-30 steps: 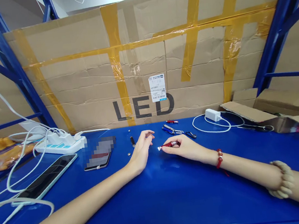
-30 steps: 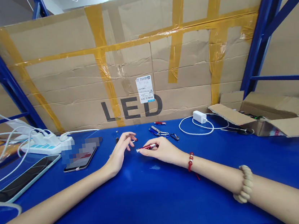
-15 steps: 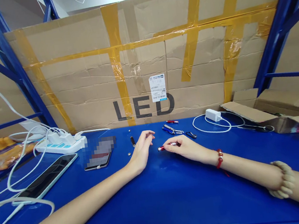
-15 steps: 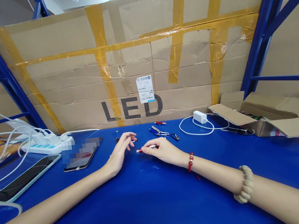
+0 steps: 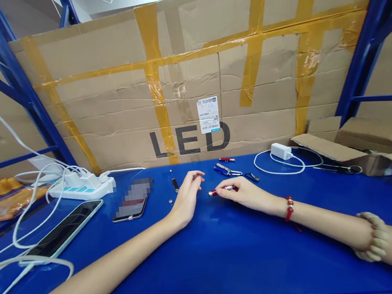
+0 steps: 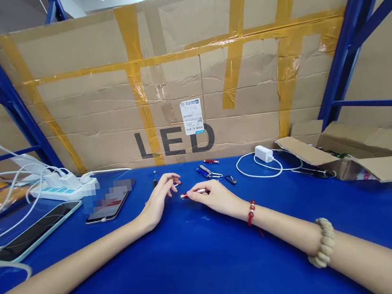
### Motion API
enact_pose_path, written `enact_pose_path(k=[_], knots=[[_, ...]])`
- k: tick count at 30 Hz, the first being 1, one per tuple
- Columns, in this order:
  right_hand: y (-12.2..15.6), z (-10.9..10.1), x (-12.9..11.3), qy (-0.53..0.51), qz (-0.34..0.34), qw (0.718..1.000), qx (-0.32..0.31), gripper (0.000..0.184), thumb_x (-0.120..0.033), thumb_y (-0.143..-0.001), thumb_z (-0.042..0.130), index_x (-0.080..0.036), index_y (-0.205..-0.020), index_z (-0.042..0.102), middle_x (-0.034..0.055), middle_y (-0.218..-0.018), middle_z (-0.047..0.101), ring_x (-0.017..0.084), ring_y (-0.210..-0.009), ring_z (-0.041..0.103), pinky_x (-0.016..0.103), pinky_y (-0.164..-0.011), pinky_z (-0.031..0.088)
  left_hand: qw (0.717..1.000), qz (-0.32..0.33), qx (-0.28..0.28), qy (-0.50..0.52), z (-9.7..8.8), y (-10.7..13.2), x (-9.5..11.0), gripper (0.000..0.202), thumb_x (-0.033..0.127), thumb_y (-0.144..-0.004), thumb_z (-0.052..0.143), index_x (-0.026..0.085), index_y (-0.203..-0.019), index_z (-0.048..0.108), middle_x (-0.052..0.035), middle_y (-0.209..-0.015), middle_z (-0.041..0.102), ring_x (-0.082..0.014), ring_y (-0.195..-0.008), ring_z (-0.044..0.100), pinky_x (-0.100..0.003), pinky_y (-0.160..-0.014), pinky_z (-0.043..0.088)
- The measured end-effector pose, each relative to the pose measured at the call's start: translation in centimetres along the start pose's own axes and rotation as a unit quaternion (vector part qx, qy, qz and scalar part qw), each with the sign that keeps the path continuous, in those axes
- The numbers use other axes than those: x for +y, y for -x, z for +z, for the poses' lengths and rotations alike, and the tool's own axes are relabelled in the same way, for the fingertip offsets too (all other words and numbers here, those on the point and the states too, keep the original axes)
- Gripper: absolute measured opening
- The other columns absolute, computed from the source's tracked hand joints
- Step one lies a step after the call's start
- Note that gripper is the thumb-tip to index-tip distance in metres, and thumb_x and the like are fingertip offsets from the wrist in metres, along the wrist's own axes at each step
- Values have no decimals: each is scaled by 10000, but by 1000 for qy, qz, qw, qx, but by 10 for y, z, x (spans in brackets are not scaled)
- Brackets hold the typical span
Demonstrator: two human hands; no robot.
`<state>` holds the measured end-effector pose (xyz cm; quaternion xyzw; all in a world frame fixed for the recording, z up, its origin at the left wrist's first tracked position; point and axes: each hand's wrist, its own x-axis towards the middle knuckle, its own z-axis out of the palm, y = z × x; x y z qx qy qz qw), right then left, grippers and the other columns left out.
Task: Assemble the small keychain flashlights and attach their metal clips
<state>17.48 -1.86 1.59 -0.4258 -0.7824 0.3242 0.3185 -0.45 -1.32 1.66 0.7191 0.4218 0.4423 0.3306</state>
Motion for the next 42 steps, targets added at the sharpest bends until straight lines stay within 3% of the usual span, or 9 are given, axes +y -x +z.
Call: enact_pose_path(k=[7, 11, 13, 16, 20, 26, 34, 38, 42], knots=[[-2, 3, 3, 13, -12, 1000, 11, 421, -479, -822, 454, -139, -916, 685, -6, -632, 538, 76, -507, 346, 208, -476, 264, 1000, 5, 2, -1, 0, -1, -3, 242, 316, -871, 298, 205, -979, 485, -35, -956, 540, -166, -831, 495, -282, -793, 391], [-7, -14, 7, 79, -20, 994, 67, 439, -500, -830, 428, -153, -926, 679, 3, -645, 577, 96, -525, 411, 215, -486, 283, 1000, 8, 2, 0, 0, -2, -5, 243, 310, -875, 303, 205, -980, 496, -36, -949, 549, -169, -841, 505, -287, -796, 398], [-11, -30, 13, 157, -10, 980, 123, 459, -524, -837, 396, -168, -940, 668, 8, -635, 596, 117, -537, 460, 223, -492, 304, 1000, 5, -1, 2, 0, -2, -6, 246, 308, -877, 300, 206, -982, 497, -36, -946, 553, -169, -844, 514, -285, -787, 406], [-19, -51, 27, 290, 13, 940, 180, 418, -490, -863, 360, -202, -977, 642, 45, -902, 657, 177, -753, 570, 252, -628, 384, 999, 6, 16, -39, 1, -3, -7, 246, 299, -881, 290, 208, -978, 497, -34, -954, 566, -170, -851, 530, -285, -777, 415], [-33, -60, 51, 334, 58, 929, 150, 371, -372, -885, 340, -172, -1025, 620, 102, -1019, 642, 253, -924, 577, 316, -707, 413, 986, 10, 70, -148, 0, -6, -10, 201, 208, -852, 333, 202, -974, 493, -37, -976, 574, -168, -883, 528, -293, -807, 404], [-54, -57, 68, 392, 67, 916, 48, 356, -241, -890, 333, -163, -1160, 552, 122, -1085, 601, 231, -995, 558, 313, -778, 428, 958, 19, 92, -270, -26, -16, -13, 292, 56, -730, 408, 199, -958, 520, -56, -977, 554, -218, -955, 479, -366, -845, 345], [-69, -47, 30, 451, -5, 891, 45, 351, -289, -886, 365, -180, -1168, 543, 137, -1070, 548, 277, -1032, 469, 407, -830, 386, 916, -27, 52, -397, -66, -28, -33, 241, 29, -713, 452, 158, -852, 602, -132, -962, 576, -294, -999, 481, -421, -880, 302], [-66, -17, -5, 447, -95, 889, 27, 298, -283, -874, 420, -197, -1125, 555, 94, -1068, 551, 227, -1016, 473, 354, -853, 370, 913, -61, 45, -400, -69, -32, -40, 202, 267, -822, 439, 172, -844, 616, -120, -917, 610, -282, -904, 561, -405, -827, 365], [-54, 22, -34, 423, -195, 885, -19, 255, -301, -874, 442, -234, -1083, 572, 54, -1030, 581, 200, -984, 499, 326, -832, 380, 925, -79, 36, -371, -64, -33, -44, 226, 380, -745, 531, 178, -759, 632, -101, -848, 654, -270, -818, 602, -340, -715, 426]])
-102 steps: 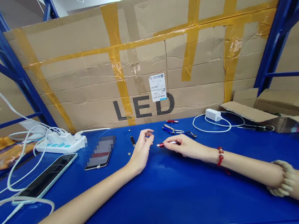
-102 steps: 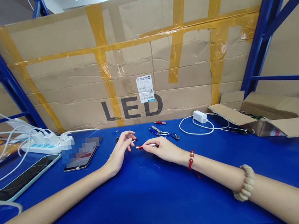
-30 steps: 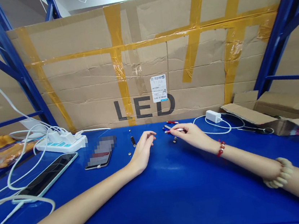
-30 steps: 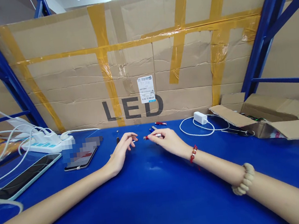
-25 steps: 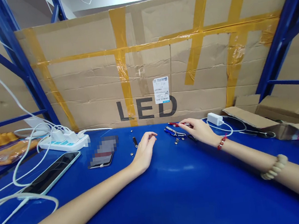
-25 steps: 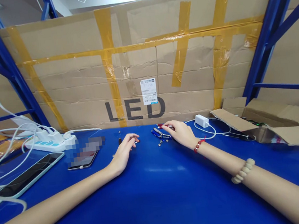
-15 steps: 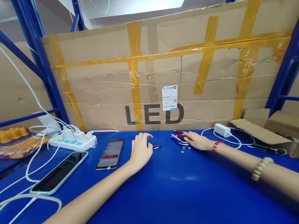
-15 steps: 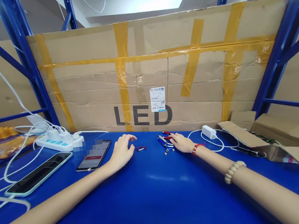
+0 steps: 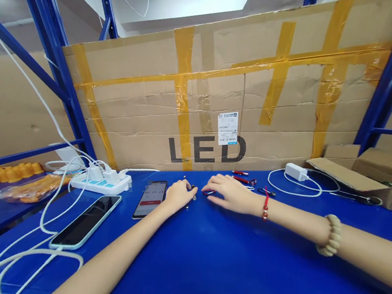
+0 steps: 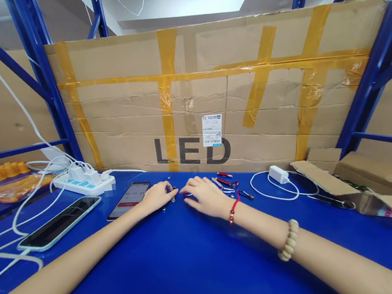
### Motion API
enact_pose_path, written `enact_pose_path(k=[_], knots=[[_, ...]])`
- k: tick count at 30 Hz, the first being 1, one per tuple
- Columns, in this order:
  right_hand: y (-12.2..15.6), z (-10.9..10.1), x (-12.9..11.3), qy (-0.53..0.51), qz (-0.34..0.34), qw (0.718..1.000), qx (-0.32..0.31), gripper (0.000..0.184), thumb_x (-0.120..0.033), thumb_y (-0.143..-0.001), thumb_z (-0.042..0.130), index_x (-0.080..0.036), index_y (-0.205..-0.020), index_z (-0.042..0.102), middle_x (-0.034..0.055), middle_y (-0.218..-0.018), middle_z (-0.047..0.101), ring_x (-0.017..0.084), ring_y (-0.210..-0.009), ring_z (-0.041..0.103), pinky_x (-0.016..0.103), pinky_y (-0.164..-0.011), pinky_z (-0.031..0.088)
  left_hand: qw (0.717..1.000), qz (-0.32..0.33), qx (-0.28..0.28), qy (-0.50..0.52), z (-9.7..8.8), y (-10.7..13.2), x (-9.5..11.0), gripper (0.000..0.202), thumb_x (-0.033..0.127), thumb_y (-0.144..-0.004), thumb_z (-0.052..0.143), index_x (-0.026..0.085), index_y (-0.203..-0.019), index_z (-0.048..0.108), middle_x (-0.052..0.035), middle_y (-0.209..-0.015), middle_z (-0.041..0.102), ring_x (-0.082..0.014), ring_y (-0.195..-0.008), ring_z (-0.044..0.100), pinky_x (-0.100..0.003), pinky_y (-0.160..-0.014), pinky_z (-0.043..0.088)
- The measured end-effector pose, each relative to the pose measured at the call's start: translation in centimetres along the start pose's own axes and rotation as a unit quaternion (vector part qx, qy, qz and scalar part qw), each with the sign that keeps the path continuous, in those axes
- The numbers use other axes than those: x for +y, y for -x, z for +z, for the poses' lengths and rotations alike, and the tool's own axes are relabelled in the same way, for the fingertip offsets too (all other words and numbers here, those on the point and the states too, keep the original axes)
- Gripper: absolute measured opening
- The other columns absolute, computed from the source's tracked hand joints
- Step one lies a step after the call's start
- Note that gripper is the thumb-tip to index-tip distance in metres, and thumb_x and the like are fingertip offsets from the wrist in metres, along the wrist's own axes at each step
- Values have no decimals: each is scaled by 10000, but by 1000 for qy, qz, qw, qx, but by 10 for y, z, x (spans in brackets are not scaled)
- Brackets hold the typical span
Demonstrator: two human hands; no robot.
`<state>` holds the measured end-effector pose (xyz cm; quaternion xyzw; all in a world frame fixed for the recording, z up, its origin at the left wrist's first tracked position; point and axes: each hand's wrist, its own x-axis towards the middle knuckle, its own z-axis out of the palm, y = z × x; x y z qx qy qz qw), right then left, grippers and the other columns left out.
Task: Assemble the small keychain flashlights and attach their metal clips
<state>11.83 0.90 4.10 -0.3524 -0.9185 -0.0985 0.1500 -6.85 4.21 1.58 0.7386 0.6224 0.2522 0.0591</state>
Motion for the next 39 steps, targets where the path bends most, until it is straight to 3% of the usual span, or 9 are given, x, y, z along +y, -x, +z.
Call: enact_pose_path(k=[4, 9, 14, 19, 24, 28, 30, 34, 39], knots=[[-5, 13, -37, -50, -76, 996, -10, 278, -324, -866, 467, -202, -1083, 590, 69, -1054, 598, 202, -958, 544, 315, -808, 417, 999, -6, 8, 46, 6, -4, -2, 120, 302, -680, 600, 192, -694, 645, -66, -738, 673, -238, -731, 619, -294, -645, 433], [-18, 29, -51, -98, -25, 995, 7, 310, -298, -870, 465, -134, -1084, 617, 124, -1027, 600, 244, -966, 543, 344, -785, 449, 991, -6, 52, 127, 7, -11, -10, 175, 320, -736, 557, 164, -752, 634, -50, -670, 662, -200, -652, 617, -278, -628, 447], [-14, 31, -38, -142, -6, 990, 17, 184, -181, -837, 531, -150, -925, 689, 74, -915, 646, 167, -856, 589, 262, -792, 448, 976, 23, 74, 203, 6, -12, -9, 270, 357, -785, 501, 140, -919, 592, -16, -637, 649, -149, -513, 583, -233, -486, 441], [24, 20, -13, -189, 30, 981, 24, 137, -203, -796, 585, -162, -869, 693, 44, -815, 668, 126, -688, 614, 217, -662, 478, 965, 80, 83, 237, 14, -10, -5, 185, 296, -758, 541, 162, -846, 633, -28, -767, 674, -164, -706, 620, -238, -647, 464], [54, 9, 16, -248, 146, 958, -11, 143, -218, -758, 608, -157, -851, 699, 57, -805, 676, 138, -642, 610, 232, -609, 478, 959, 112, 88, 246, 17, -4, 3, 167, 301, -736, 597, 182, -837, 659, -12, -804, 664, -150, -699, 584, -237, -650, 441], [53, 6, 30, -266, 149, 952, -30, 113, -242, -732, 640, -153, -779, 692, 47, -733, 676, 140, -635, 603, 225, -600, 461, 956, 140, 105, 234, 11, 5, 16, 158, 302, -719, 643, 188, -825, 674, 6, -698, 587, -118, -600, 498, -222, -574, 403], [49, 6, 33, -259, 140, 954, -46, 105, -251, -719, 655, -156, -754, 680, 40, -703, 671, 144, -623, 601, 226, -578, 447, 950, 194, 113, 215, 10, 8, 22, 135, 278, -740, 633, 202, -840, 684, -3, -730, 576, -119, -629, 502, -221, -577, 408], [40, 4, 33, -273, 131, 950, -74, 52, -197, -704, 660, -152, -730, 663, 41, -695, 670, 152, -637, 607, 230, -586, 442, 925, 315, 121, 173, 11, 11, 23, 136, 226, -814, 561, 207, -882, 677, -43, -898, 623, -154, -837, 564, -267, -746, 446], [33, 3, 35, -302, 139, 938, -102, 134, -175, -701, 650, -143, -831, 638, 35, -714, 667, 133, -648, 617, 207, -607, 468, 928, 319, 100, 162, 11, 9, 18, 161, 228, -854, 513, 225, -925, 658, -30, -937, 655, -161, -882, 583, -308, -832, 427]])
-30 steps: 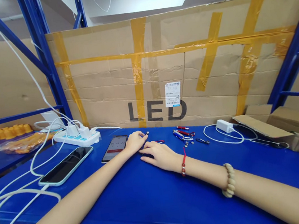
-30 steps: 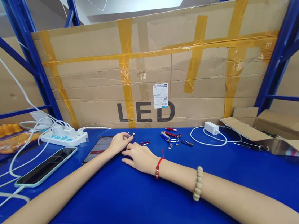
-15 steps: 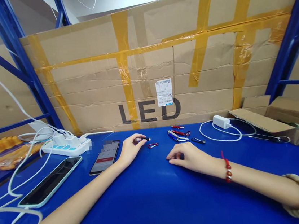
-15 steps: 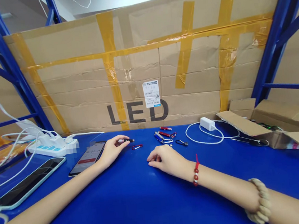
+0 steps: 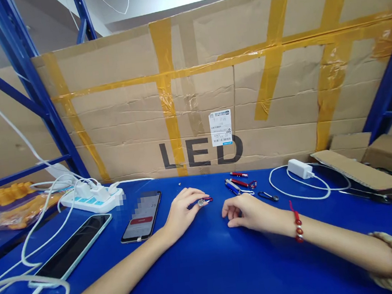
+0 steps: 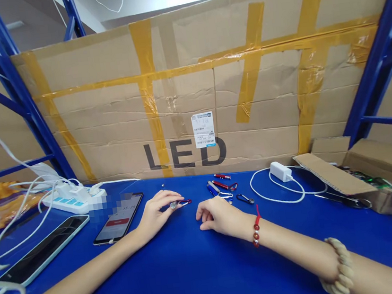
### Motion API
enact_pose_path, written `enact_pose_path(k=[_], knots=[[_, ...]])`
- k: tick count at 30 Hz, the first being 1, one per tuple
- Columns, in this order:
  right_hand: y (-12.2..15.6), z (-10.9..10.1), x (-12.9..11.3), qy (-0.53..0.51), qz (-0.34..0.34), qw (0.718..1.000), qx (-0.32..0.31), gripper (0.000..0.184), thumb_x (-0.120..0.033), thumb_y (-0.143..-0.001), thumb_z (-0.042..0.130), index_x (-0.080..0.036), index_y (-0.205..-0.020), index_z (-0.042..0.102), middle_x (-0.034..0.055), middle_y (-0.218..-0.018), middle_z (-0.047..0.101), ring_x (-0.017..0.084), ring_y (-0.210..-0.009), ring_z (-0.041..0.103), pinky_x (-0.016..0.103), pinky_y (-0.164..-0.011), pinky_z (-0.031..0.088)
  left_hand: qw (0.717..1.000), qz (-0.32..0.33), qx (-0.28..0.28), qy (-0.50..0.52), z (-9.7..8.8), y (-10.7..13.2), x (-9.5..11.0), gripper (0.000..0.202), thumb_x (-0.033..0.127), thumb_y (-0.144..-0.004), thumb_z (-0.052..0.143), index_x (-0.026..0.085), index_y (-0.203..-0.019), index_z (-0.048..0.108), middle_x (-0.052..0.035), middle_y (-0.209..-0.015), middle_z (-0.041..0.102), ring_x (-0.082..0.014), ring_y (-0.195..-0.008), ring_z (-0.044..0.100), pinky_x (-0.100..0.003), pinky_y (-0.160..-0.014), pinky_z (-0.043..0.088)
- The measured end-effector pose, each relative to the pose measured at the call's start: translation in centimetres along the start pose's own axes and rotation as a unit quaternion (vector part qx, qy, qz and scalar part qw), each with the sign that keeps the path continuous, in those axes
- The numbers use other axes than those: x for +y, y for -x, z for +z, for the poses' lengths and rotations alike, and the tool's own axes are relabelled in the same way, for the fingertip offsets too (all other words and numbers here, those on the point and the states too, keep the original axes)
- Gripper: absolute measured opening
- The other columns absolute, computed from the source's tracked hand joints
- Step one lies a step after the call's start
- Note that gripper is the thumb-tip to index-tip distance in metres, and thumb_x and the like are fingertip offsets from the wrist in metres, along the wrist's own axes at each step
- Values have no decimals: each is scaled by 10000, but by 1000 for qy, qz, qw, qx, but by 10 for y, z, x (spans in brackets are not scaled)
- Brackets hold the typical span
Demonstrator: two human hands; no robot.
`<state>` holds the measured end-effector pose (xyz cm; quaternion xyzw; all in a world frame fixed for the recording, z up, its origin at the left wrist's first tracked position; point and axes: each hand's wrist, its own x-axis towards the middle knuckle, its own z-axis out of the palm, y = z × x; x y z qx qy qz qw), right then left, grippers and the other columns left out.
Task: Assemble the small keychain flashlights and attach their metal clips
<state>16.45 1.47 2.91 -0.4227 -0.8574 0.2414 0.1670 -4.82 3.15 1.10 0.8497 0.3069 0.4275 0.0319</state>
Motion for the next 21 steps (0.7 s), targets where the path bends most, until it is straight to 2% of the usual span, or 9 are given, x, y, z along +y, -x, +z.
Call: enact_pose_path(k=[6, 11, 14, 18, 21], knots=[[-4, -5, -1, 0, 36, 998, -45, 137, -234, -688, 655, -145, -791, 644, 27, -659, 654, 133, -598, 611, 196, -539, 459, 1000, -18, -9, 8, -1, 1, 3, 130, 282, -814, 576, 203, -891, 645, -18, -871, 654, -158, -829, 573, -280, -794, 437], [-3, -2, -7, 38, 68, 997, -5, 124, -251, -654, 682, -152, -719, 647, 23, -619, 643, 143, -582, 597, 214, -543, 444, 998, 3, -32, -58, -1, 2, 8, 168, 316, -854, 514, 179, -894, 603, -19, -839, 639, -154, -782, 562, -275, -738, 433], [1, 1, -11, 54, 93, 994, 26, 173, -317, -660, 675, -147, -682, 647, 39, -644, 656, 152, -602, 603, 221, -557, 448, 991, 58, -48, -108, -1, 4, 10, 177, 316, -873, 480, 173, -904, 580, -18, -859, 636, -156, -790, 566, -279, -726, 417], [4, 0, -20, 60, 116, 991, 27, 185, -329, -684, 635, -146, -701, 650, 43, -671, 674, 148, -615, 611, 219, -572, 461, 960, 206, -55, -181, -3, 6, 12, 199, 282, -893, 426, 144, -887, 569, -42, -796, 618, -160, -744, 563, -272, -652, 398], [3, -2, -25, 67, 130, 989, 16, 146, -291, -680, 615, -150, -692, 648, 35, -648, 675, 149, -600, 608, 220, -551, 458, 938, 284, -83, -182, -9, 2, 20, 184, 283, -865, 449, 165, -791, 568, -25, -712, 597, -153, -707, 557, -262, -617, 386]])
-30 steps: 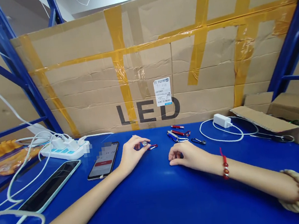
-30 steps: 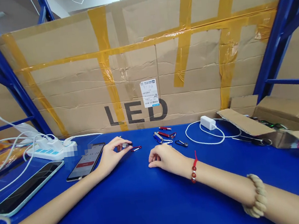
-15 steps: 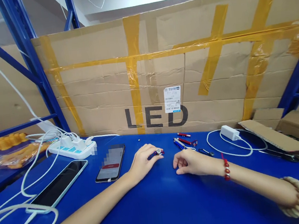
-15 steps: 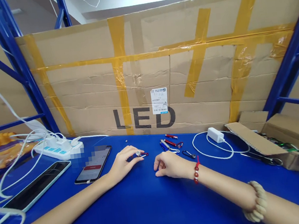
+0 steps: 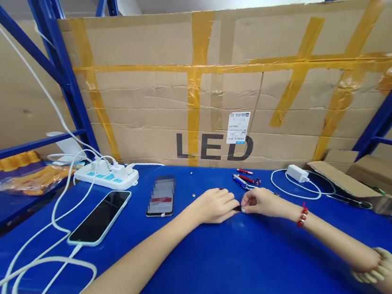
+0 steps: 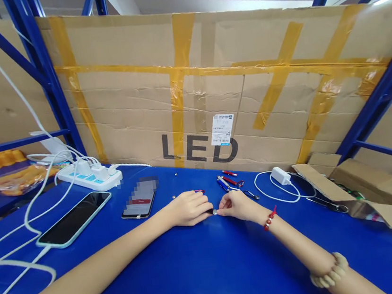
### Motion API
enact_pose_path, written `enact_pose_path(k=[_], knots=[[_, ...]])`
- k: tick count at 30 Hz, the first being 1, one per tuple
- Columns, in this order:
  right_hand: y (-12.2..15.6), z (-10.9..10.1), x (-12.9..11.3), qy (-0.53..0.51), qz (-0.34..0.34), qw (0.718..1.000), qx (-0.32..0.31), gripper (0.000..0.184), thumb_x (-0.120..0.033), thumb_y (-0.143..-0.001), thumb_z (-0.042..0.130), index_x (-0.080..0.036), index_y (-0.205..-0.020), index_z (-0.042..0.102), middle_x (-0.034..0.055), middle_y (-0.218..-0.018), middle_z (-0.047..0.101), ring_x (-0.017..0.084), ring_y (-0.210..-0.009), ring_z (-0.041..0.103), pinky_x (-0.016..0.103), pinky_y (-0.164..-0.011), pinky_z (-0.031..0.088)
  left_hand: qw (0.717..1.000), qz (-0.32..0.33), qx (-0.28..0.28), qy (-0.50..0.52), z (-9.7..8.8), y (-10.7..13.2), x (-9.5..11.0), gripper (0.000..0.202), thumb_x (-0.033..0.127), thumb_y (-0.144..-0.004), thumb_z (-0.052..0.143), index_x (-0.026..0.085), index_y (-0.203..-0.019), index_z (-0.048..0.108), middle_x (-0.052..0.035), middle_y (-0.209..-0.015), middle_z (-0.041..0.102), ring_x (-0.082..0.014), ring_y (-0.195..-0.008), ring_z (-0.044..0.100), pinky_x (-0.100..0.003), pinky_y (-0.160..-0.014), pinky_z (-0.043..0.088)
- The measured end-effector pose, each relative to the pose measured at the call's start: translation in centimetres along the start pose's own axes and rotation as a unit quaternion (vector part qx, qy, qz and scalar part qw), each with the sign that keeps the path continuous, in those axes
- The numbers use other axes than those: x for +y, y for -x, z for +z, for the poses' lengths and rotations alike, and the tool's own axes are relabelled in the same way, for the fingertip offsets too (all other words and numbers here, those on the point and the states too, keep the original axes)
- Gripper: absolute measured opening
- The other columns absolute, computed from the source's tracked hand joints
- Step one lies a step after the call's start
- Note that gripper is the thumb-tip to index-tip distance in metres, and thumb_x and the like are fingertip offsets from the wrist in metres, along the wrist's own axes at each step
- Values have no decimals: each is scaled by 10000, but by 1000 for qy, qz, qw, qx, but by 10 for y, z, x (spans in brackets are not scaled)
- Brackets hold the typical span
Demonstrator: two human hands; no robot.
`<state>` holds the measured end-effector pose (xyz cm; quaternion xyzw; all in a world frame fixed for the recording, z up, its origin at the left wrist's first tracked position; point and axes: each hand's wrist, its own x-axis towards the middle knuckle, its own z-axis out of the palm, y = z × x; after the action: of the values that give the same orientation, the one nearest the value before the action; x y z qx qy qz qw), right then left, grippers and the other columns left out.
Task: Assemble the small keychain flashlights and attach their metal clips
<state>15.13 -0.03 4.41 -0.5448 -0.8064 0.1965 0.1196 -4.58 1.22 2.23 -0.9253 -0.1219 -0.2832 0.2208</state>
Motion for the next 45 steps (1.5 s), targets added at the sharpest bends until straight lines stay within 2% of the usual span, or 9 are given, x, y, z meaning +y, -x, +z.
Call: enact_pose_path(k=[7, 11, 17, 24, 27, 31, 35, 39, 45], knots=[[-3, 7, -11, 56, 27, 998, 32, 141, -96, -627, 544, -155, -514, 606, 22, -528, 640, 162, -546, 581, 223, -478, 399, 985, 129, 111, -21, -31, -29, 20, 303, 335, -853, 408, 166, -640, 541, -26, -583, 571, -147, -596, 545, -258, -500, 348], [-10, 11, -17, 73, 24, 995, 65, 93, -151, -655, 572, -159, -674, 663, 36, -636, 676, 180, -589, 609, 251, -534, 435, 981, 185, 52, -17, -30, -15, 24, 335, 372, -804, 472, 169, -546, 537, -24, -470, 544, -148, -518, 540, -266, -507, 380], [-23, 11, -14, 60, 22, 995, 71, 125, -264, -672, 630, -164, -606, 666, 73, -647, 685, 218, -608, 622, 298, -572, 449, 995, 85, -35, -32, -20, 28, 9, 372, 401, -738, 529, 171, -445, 537, -32, -389, 543, -155, -436, 538, -256, -394, 350], [-14, 17, -7, 13, 35, 998, 52, 265, -403, -721, 574, -162, -643, 653, 74, -650, 680, 189, -575, 606, 273, -527, 444, 999, -37, 2, -10, -21, 37, 7, 311, 273, -701, 512, 169, -408, 513, 2, -348, 525, -127, -344, 504, -245, -334, 270], [-10, 20, -4, -10, 29, 999, 41, 303, -438, -736, 555, -160, -653, 641, 61, -619, 665, 176, -557, 592, 258, -502, 430, 999, -39, 20, 22, -23, 34, 14, 337, 296, -709, 503, 171, -396, 495, 8, -340, 513, -117, -340, 499, -243, -333, 254], [-5, 21, -17, -18, -35, 995, 96, 234, -400, -754, 576, -182, -734, 659, 42, -715, 671, 161, -600, 592, 255, -545, 451, 999, -38, 0, 33, -20, 35, 17, 351, 300, -734, 498, 170, -409, 503, 6, -351, 522, -111, -355, 509, -235, -355, 277], [7, 16, -44, -94, -136, 963, 213, 225, -383, -796, 561, -190, -780, 674, 58, -818, 676, 170, -707, 613, 250, -552, 474, 997, -67, 14, 27, -16, 38, 11, 357, 267, -754, 485, 170, -413, 520, 4, -353, 523, -99, -341, 487, -229, -372, 284], [17, 14, -57, -137, -258, 932, 214, 169, -321, -804, 581, -189, -787, 685, 48, -783, 682, 153, -729, 624, 256, -657, 505, 995, -96, 10, 39, -17, 39, 5, 377, 245, -775, 458, 167, -410, 502, -2, -367, 526, -107, -339, 487, -236, -380, 271], [17, 23, -53, -139, -283, 929, 197, 207, -346, -814, 563, -188, -769, 689, 47, -751, 663, 134, -686, 620, 237, -621, 507, 993, -103, -10, 57, -17, 40, 3, 413, 309, -814, 454, 165, -428, 477, -7, -375, 514, -112, -351, 491, -226, -398, 281]])
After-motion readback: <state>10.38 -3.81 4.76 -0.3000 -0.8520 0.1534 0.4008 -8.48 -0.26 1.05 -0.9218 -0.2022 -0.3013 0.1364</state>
